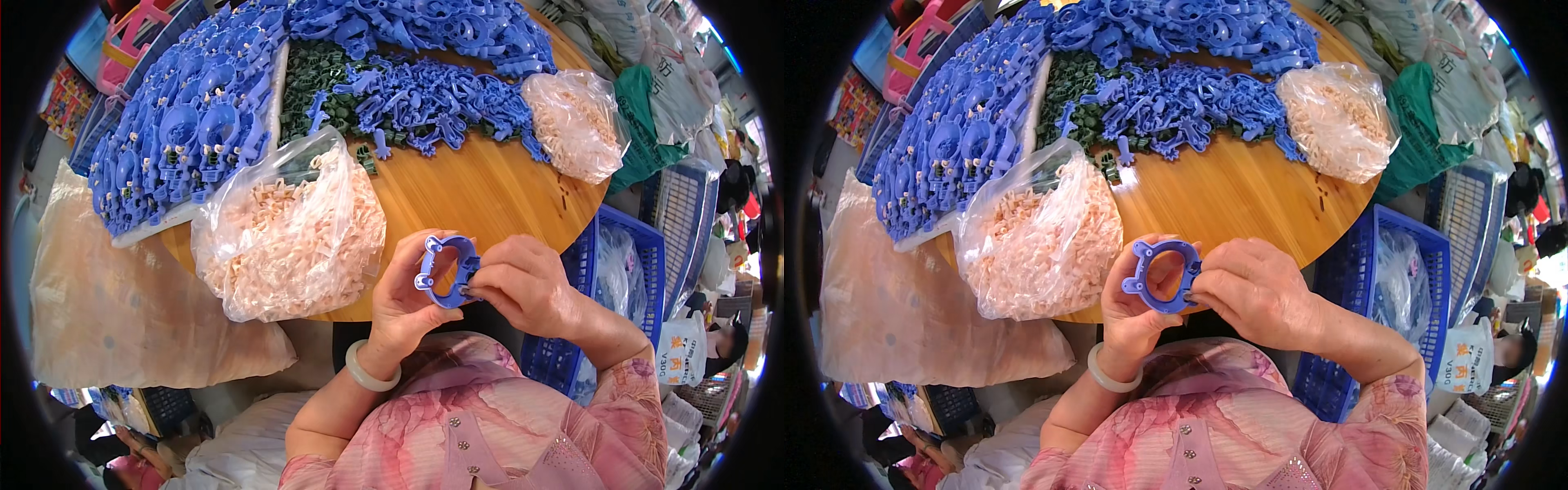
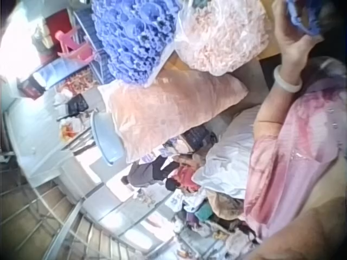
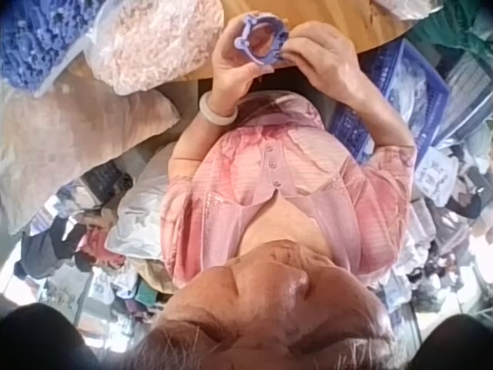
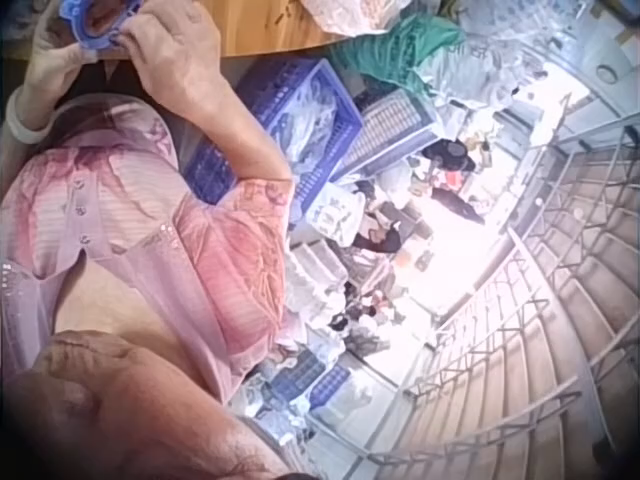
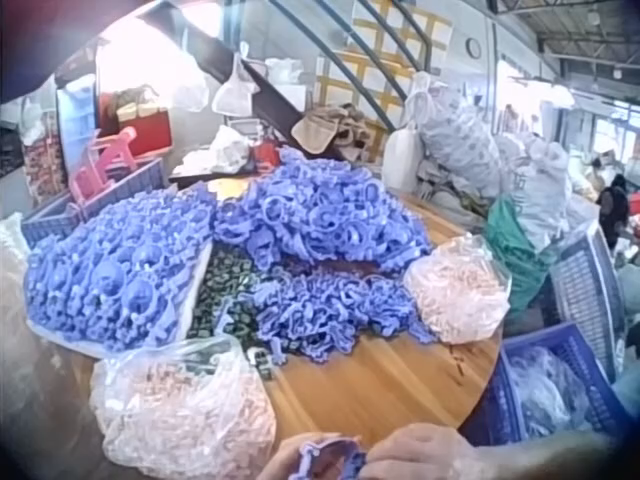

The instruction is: Assembling small blue plastic toy components by hand.

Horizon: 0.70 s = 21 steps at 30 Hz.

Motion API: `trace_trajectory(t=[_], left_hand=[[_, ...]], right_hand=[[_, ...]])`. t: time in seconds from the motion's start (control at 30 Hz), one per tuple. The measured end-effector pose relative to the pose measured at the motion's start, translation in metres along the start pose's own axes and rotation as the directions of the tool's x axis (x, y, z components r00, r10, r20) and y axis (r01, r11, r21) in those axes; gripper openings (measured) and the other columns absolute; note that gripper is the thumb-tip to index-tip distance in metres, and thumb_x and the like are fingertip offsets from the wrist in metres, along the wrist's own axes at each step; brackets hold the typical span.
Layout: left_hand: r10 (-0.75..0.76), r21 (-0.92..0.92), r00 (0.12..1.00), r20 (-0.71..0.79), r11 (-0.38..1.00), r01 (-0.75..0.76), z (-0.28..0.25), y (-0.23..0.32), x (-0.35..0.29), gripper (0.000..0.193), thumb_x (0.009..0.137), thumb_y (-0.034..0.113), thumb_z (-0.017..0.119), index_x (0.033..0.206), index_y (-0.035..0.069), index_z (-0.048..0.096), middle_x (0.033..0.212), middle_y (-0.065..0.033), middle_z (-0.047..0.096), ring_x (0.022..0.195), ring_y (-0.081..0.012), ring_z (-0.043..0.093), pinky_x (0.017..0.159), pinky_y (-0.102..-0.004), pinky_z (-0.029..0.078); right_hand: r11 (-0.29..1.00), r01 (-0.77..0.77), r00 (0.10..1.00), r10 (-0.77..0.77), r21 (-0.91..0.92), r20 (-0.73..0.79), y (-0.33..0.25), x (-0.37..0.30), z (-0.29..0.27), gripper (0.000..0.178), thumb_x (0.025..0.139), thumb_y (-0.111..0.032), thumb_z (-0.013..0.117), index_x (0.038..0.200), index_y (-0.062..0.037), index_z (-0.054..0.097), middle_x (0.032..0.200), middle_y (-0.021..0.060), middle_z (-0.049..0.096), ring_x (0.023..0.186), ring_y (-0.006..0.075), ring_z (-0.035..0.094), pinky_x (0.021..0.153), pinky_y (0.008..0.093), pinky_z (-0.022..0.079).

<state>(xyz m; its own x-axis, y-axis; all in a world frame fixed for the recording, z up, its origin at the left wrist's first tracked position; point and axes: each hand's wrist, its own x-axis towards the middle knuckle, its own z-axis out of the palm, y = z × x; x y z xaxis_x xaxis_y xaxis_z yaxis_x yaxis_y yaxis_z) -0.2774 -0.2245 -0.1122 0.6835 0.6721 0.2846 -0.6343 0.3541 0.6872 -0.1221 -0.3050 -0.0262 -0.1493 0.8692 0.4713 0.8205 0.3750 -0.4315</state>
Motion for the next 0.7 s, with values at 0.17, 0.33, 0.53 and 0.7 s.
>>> trace_trajectory(t=[0.17,0.33,0.53,0.7], left_hand=[[-0.005,0.027,1.000,0.023,1.000,0.005,0.002,0.001,0.002,0.081,0.067,-0.002,0.078,0.135,0.001,0.034,0.133,-0.0154,0.043,0.126,-0.0369,0.043,0.107,-0.0488,0.034],[0.002,0.036,1.000,0.011,0.999,-0.002,0.003,0.000,0.002,0.082,0.066,0.000,0.079,0.135,0.001,0.034,0.133,-0.0153,0.043,0.126,-0.0368,0.043,0.106,-0.0485,0.034],[-0.014,0.064,1.000,0.018,0.998,0.013,0.001,0.001,0.002,0.083,0.066,0.001,0.080,0.135,0.001,0.035,0.132,-0.0152,0.044,0.125,-0.0371,0.044,0.106,-0.0486,0.034],[-0.014,0.095,1.000,0.021,0.995,0.011,0.002,0.001,0.002,0.083,0.066,0.002,0.080,0.135,0.000,0.034,0.132,-0.0161,0.045,0.125,-0.0377,0.044,0.107,-0.0486,0.034]], right_hand=[[0.933,-0.335,0.942,0.332,0.134,0.043,-0.009,-0.009,0.008,0.012,0.074,-0.007,0.068,0.077,-0.0085,0.057,0.074,0.0067,0.055,0.067,0.0260,0.058,0.057,0.0350,0.046],[0.922,-0.366,0.931,0.361,0.125,0.062,-0.012,-0.011,0.007,0.012,0.076,-0.008,0.067,0.078,-0.0088,0.055,0.073,0.0069,0.055,0.067,0.0272,0.058,0.055,0.0366,0.045],[0.947,-0.315,0.948,0.311,0.058,0.067,-0.011,-0.011,0.006,0.013,0.076,-0.009,0.066,0.080,-0.0090,0.054,0.072,0.0077,0.054,0.066,0.0282,0.058,0.055,0.0381,0.044],[0.915,-0.385,0.922,0.375,0.119,0.093,-0.011,-0.012,0.008,0.014,0.075,-0.009,0.067,0.079,-0.0089,0.053,0.071,0.0082,0.054,0.066,0.0286,0.057,0.055,0.0384,0.044]])
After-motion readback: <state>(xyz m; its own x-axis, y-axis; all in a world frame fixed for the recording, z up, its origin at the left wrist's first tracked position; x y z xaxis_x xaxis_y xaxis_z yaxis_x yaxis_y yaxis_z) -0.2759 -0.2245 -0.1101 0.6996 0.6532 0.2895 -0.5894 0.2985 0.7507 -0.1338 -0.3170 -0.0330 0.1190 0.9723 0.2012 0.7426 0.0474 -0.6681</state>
